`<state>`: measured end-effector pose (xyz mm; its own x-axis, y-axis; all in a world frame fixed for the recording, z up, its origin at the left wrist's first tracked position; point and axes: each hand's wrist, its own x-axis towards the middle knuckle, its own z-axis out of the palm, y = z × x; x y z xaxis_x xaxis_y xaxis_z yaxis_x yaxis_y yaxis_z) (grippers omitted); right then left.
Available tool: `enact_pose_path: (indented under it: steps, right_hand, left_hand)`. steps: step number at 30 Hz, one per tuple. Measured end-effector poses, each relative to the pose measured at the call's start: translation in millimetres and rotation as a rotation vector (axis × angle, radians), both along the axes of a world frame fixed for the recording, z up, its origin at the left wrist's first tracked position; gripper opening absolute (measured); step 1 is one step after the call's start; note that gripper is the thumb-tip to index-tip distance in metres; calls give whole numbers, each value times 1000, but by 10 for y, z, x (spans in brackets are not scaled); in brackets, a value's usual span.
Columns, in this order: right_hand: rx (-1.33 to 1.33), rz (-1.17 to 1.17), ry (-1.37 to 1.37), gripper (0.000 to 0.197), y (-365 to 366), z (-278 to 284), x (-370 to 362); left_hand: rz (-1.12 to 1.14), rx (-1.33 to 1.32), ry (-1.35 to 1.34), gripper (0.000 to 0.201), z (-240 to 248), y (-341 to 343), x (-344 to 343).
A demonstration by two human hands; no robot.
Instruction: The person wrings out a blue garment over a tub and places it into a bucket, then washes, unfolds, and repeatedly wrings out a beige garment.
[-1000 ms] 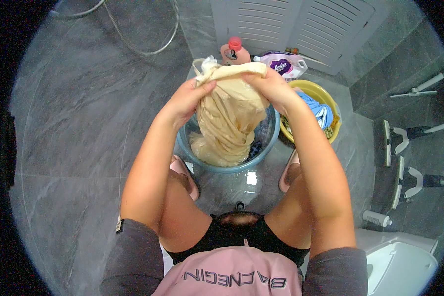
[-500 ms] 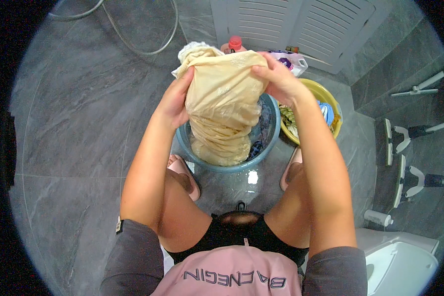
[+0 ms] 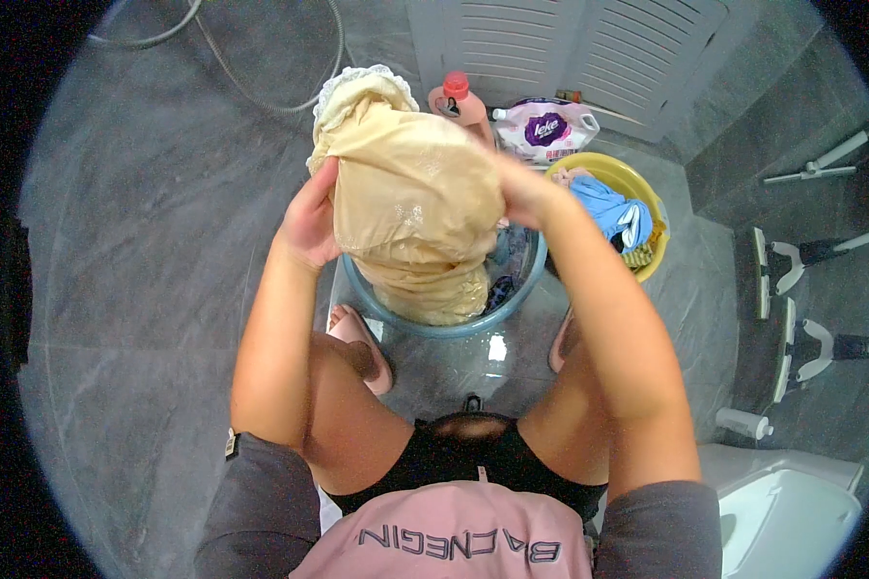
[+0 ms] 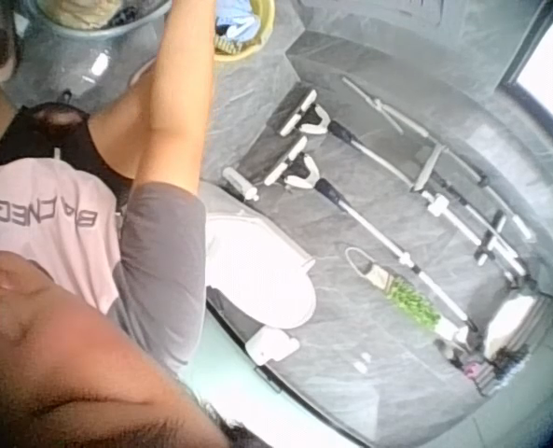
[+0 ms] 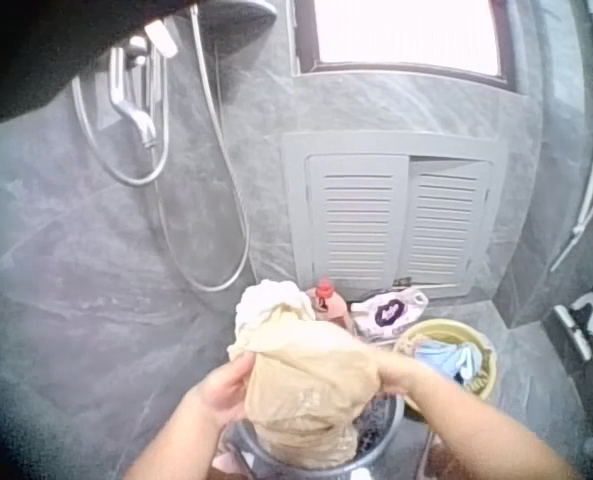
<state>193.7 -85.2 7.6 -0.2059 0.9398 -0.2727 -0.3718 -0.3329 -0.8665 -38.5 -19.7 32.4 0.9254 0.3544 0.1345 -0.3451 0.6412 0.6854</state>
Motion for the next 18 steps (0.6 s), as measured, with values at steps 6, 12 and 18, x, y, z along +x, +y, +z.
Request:
enact_pose_path:
  steps: [6,12,18]
  right_hand:
    - [22,182,-96,54,-104,34,-304]
    - [242,-20,31,38,-179,262,-55]
    - [393,-138,76,44,-100,255,262]
  left_hand:
    - [3,-167,-187,56,-75,129,-110]
    - [118,-159,-176,55,-75,233,-188]
    - [233,-107,1,51,-50,218,-185]
